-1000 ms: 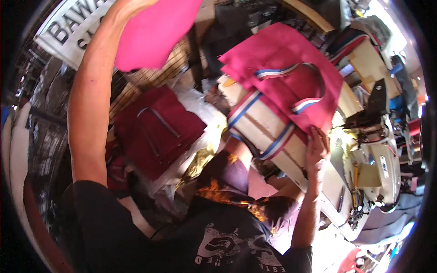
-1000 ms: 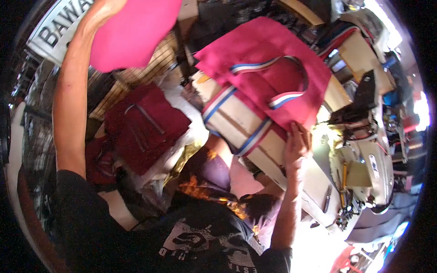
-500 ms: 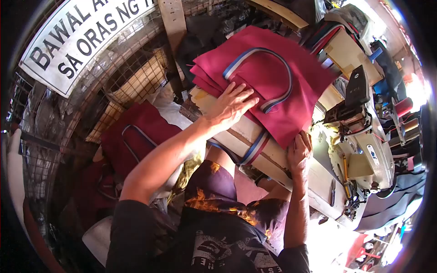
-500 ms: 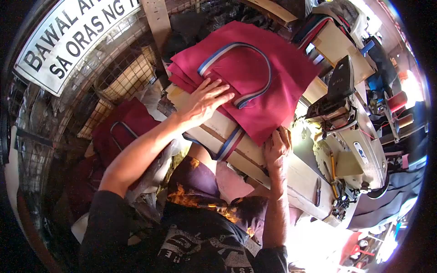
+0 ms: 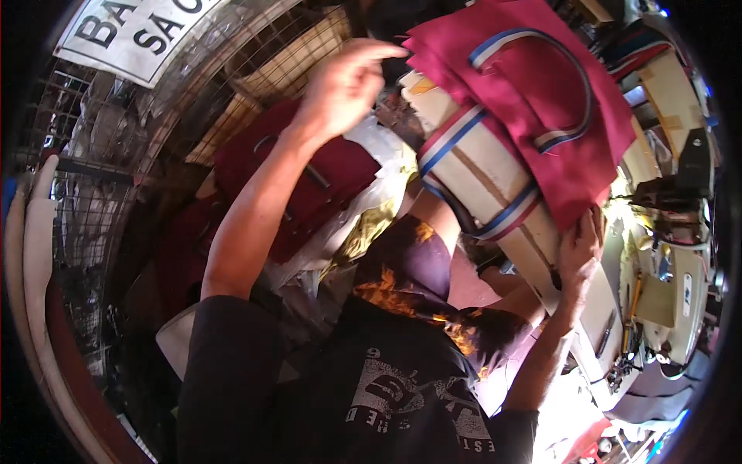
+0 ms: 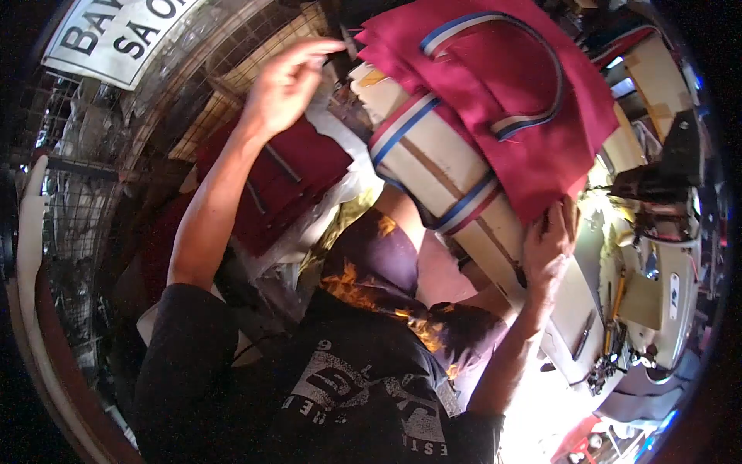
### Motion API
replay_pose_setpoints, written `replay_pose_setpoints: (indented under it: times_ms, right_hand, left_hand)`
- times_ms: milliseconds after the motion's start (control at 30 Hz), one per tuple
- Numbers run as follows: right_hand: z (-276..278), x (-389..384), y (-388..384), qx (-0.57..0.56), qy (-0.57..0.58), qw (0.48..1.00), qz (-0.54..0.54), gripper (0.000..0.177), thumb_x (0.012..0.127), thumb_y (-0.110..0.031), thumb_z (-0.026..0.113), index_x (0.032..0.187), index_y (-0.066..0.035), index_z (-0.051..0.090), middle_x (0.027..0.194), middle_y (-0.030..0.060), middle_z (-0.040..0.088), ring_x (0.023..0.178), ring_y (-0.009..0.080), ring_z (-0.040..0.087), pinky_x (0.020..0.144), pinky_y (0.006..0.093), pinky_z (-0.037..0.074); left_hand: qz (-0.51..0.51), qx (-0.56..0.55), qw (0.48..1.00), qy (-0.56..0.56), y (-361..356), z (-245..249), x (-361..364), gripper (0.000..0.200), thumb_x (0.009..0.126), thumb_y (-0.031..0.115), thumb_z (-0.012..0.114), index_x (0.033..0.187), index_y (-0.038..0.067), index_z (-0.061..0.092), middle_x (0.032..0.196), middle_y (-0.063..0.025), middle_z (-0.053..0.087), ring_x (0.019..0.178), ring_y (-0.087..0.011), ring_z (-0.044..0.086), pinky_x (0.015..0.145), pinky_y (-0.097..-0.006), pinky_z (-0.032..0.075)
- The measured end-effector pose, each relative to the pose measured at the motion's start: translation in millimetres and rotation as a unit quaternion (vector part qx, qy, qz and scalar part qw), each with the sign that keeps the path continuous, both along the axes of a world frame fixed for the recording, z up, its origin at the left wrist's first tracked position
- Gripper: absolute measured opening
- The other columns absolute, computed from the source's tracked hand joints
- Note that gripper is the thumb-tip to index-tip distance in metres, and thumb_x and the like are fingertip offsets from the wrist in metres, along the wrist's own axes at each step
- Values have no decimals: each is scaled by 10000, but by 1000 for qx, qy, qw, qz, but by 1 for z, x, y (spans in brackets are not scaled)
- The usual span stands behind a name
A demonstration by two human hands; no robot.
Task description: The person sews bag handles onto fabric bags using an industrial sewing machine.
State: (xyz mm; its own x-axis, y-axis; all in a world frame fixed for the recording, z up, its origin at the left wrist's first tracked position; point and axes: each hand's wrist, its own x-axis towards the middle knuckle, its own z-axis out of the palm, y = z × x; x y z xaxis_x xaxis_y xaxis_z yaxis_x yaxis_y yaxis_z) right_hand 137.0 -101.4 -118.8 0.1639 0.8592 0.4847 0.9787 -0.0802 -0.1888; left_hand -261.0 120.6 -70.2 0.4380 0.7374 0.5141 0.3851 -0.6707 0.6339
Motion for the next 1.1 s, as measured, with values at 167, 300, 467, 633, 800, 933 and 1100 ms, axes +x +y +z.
replay_pose_setpoints:
  times_ms: [167,300,467,633,800,933,1100]
  right_hand:
    - [4,-7,-4,-48,-8,999,-8,363,861,-29,616,1205,85,605,1339,293,542,1236,471,499,1073,518,397]
    - [10,-12,-2,-46,17,999,-3,378,862,-34,619,1220,86,600,1336,291,546,1239,468,502,1073,512,399]
    - [11,-10,-6,-47,23,999,1,408,863,-36,620,1253,82,594,1337,287,551,1247,466,503,1080,506,395]
    - [1,-6,-6,-31,19,999,-3,409,855,-30,618,1245,91,594,1337,283,556,1249,460,506,1086,499,394]
    - [6,-9,-4,-29,27,999,2,408,852,-38,623,1237,93,596,1341,277,557,1251,456,508,1081,497,401]
    - [7,-9,-3,-24,21,999,4,410,849,-30,624,1241,85,594,1341,272,556,1249,447,512,1074,487,410]
    - [10,-14,-3,-20,38,999,-3,411,851,-26,634,1249,73,602,1333,264,563,1241,443,519,1074,481,415]
  left_hand:
    - [198,-89,955,201,-40,-190,-153,353,843,109,705,1183,42,642,1157,-197,638,1068,-346,630,910,-451,509]
    - [277,-171,884,335,-110,-263,-149,609,855,215,732,1399,71,499,1476,-267,427,1378,-494,387,1085,-568,392]
    - [272,-171,866,384,-111,-293,-156,683,873,255,721,1467,75,434,1530,-261,363,1408,-504,341,1113,-600,353]
    - [200,-165,886,384,-108,-285,-201,718,884,281,712,1498,81,399,1574,-255,293,1419,-516,314,1113,-628,334]
    - [258,-65,882,389,-121,-251,-127,693,900,271,686,1505,95,396,1606,-241,227,1422,-527,303,1108,-647,334]
    - [286,-174,821,463,-104,-263,-98,684,919,315,676,1494,55,410,1605,-234,253,1415,-534,316,1115,-618,344]
    - [254,-228,901,268,-73,-277,-157,480,973,312,591,1349,17,555,1397,-233,536,1251,-448,540,1040,-487,451]
